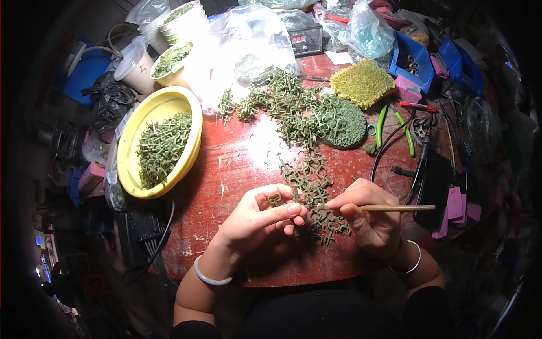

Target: The person assembles small artificial plant sprigs into a larger moss-like base by picking up individual green sprigs and inserting them into the base using a small pointed tool.

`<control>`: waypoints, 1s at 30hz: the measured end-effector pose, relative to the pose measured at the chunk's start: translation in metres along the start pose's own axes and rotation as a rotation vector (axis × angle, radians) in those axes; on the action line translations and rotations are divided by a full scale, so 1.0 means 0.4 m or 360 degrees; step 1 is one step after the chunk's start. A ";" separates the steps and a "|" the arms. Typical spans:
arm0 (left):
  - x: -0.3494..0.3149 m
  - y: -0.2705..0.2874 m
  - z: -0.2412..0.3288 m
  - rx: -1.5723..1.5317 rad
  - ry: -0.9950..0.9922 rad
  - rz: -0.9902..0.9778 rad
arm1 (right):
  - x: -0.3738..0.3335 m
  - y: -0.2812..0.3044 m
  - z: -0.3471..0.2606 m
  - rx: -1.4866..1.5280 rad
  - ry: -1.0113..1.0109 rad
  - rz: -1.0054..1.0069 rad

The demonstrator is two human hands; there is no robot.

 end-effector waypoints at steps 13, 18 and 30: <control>0.000 -0.009 0.003 0.0221 0.0039 0.0077 | -0.009 -0.001 -0.003 0.0027 -0.0077 -0.0077; 0.000 -0.014 0.000 0.0359 0.0039 0.0081 | -0.010 0.001 -0.003 0.0054 -0.0004 0.0051; 0.004 -0.025 -0.012 0.0752 -0.0221 0.0150 | -0.001 -0.007 -0.010 -0.0184 0.0117 -0.0070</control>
Point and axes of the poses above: each hand's wrist, its own x-axis towards the middle knuckle, its own y-axis out of the back of the hand, z = x × y, the point moved 2 cm from there along x, towards the middle knuckle, and after that the axes turned 15 degrees about x, right-handed, at the moved point
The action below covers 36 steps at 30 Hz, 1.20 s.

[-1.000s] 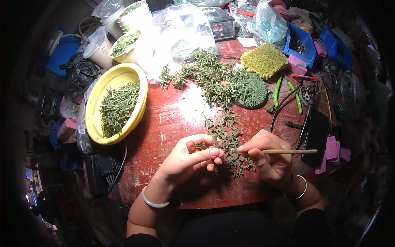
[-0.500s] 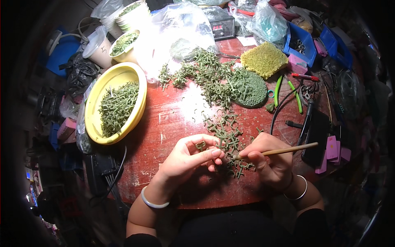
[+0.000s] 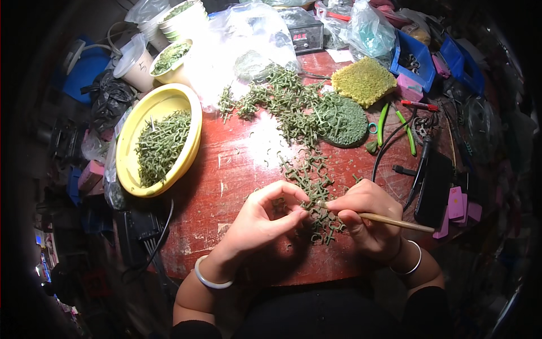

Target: The person assembles small artificial plant sprigs into a larger moss-like base by picking up individual green sprigs and inserting them into the base using a small pointed tool.

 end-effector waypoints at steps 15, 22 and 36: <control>-0.002 -0.008 -0.001 0.0067 -0.0018 0.0042 | -0.003 -0.002 0.004 -0.0008 0.0005 -0.0026; -0.002 -0.018 0.020 0.0051 0.0028 0.0071 | -0.007 -0.005 0.010 -0.0002 0.0052 -0.0029; 0.001 -0.015 -0.008 0.0698 -0.0216 0.0456 | -0.005 -0.006 0.007 -0.0077 0.0058 -0.0030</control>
Point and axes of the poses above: each hand's wrist, its own x-axis towards the middle knuckle, its own y-axis out of the back of the hand, z = x × y, the point moved 2 cm from there along x, towards the middle knuckle, and after that the axes turned 15 degrees about x, right-handed, at the moved point
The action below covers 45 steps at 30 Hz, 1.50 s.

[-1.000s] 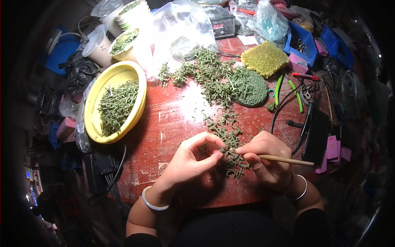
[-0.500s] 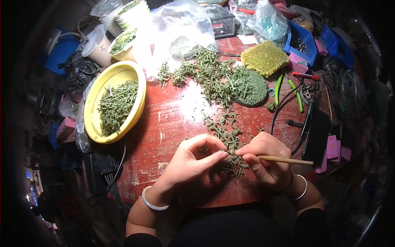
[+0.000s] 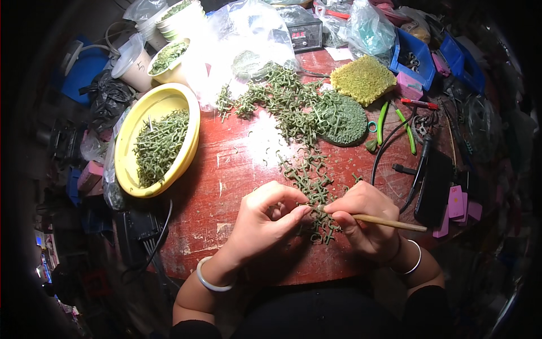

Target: The person assembles small artificial plant sprigs into a larger moss-like base by picking up individual green sprigs and inserting them into the base using a small pointed tool.

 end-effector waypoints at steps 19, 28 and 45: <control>0.001 0.008 0.020 0.0267 -0.0211 0.0111 | 0.002 -0.002 -0.004 -0.0029 0.0031 -0.0050; 0.003 0.012 0.030 0.0296 -0.0250 0.0115 | 0.003 -0.004 -0.004 -0.0046 0.0023 -0.0047; 0.008 0.018 0.038 0.0372 -0.0355 0.0139 | -0.001 -0.002 0.000 0.0028 -0.0004 0.0031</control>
Point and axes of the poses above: each hand's wrist, its own x-axis towards the middle knuckle, its own y-axis out of the back of the hand, z = x × y, the point moved 2 cm from there along x, towards the middle knuckle, and after that the axes turned 15 degrees about x, right-handed, at the moved point
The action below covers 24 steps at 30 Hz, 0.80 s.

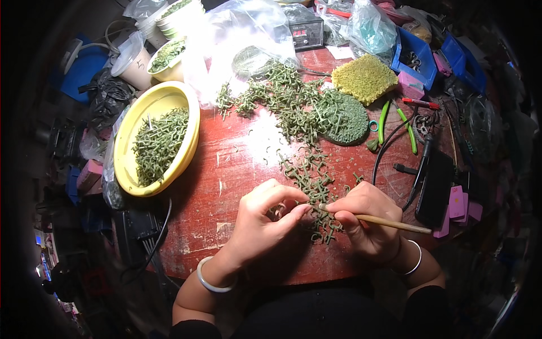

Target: The person assembles small artificial plant sprigs into a larger moss-like base by picking up individual green sprigs and inserting them into the base using a small pointed tool.

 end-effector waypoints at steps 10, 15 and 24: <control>-0.002 0.002 0.000 -0.0023 0.0024 -0.0017 | 0.000 -0.001 0.000 -0.0042 0.0032 -0.0085; -0.003 -0.003 -0.008 -0.0019 -0.0004 -0.0006 | 0.001 -0.002 -0.002 -0.0030 0.0015 -0.0096; -0.004 -0.002 -0.006 -0.0048 0.0050 -0.0033 | -0.003 -0.005 0.002 0.0017 -0.0001 0.0032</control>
Point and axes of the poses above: each hand's wrist, its own x-axis towards the middle knuckle, its own y-axis out of the back of the hand, z = x × y, the point moved 2 cm from there along x, towards the middle knuckle, and after that the axes turned 15 degrees about x, right-handed, at the moved point
